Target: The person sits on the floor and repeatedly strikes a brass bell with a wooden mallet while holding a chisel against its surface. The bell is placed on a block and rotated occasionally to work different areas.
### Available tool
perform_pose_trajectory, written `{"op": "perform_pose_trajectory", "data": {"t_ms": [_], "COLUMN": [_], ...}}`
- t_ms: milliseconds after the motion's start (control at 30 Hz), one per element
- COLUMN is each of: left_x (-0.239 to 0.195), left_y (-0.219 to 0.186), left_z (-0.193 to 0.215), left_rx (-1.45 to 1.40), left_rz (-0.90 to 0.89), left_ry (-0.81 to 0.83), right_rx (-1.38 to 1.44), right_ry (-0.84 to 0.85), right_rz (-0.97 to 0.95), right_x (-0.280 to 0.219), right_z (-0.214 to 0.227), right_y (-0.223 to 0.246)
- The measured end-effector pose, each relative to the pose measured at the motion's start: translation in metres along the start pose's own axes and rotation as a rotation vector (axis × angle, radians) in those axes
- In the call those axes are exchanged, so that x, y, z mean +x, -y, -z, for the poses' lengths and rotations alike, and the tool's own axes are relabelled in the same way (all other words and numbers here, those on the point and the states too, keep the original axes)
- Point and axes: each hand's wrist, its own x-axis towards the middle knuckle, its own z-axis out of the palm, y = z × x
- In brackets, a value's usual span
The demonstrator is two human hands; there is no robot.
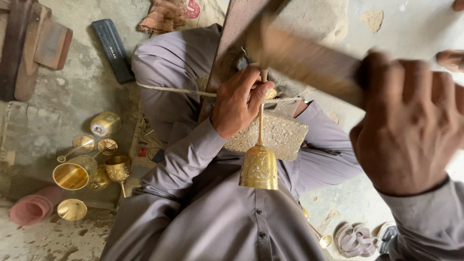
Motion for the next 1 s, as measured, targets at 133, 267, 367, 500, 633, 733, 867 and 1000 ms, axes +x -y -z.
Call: {"op": "perform_pose_trajectory", "data": {"t_ms": [133,267,367,500,633,733,867,1000], "left_x": [0.003,0.003,0.004,0.001,0.001,0.000,-0.009,-0.011], "left_y": [0.001,-0.002,-0.004,-0.007,-0.007,-0.003,-0.001,0.005], "left_z": [0.001,0.004,0.007,0.019,0.016,0.011,0.011,0.009], "left_rx": [0.121,0.020,0.021,-0.139,-0.144,-0.100,-0.147,-0.159], "left_rz": [0.040,-0.028,0.019,0.094,0.038,0.041,0.114,0.111], "left_ry": [0.042,0.020,0.012,-0.060,-0.050,-0.068,-0.047,-0.039], "right_rx": [0.199,0.188,0.220,0.413,0.422,0.391,0.459,0.324], "right_ry": [-0.012,0.046,-0.003,-0.020,-0.018,-0.024,-0.137,-0.124], "right_rz": [-0.085,-0.121,-0.036,-0.088,-0.118,-0.132,-0.054,-0.051], "right_x": [0.002,0.008,0.006,0.006,0.001,0.001,0.011,0.026], "right_z": [0.001,0.005,0.017,0.021,0.015,0.008,0.000,-0.005], "right_y": [0.004,0.008,0.004,0.004,0.004,0.005,0.003,0.013]}}
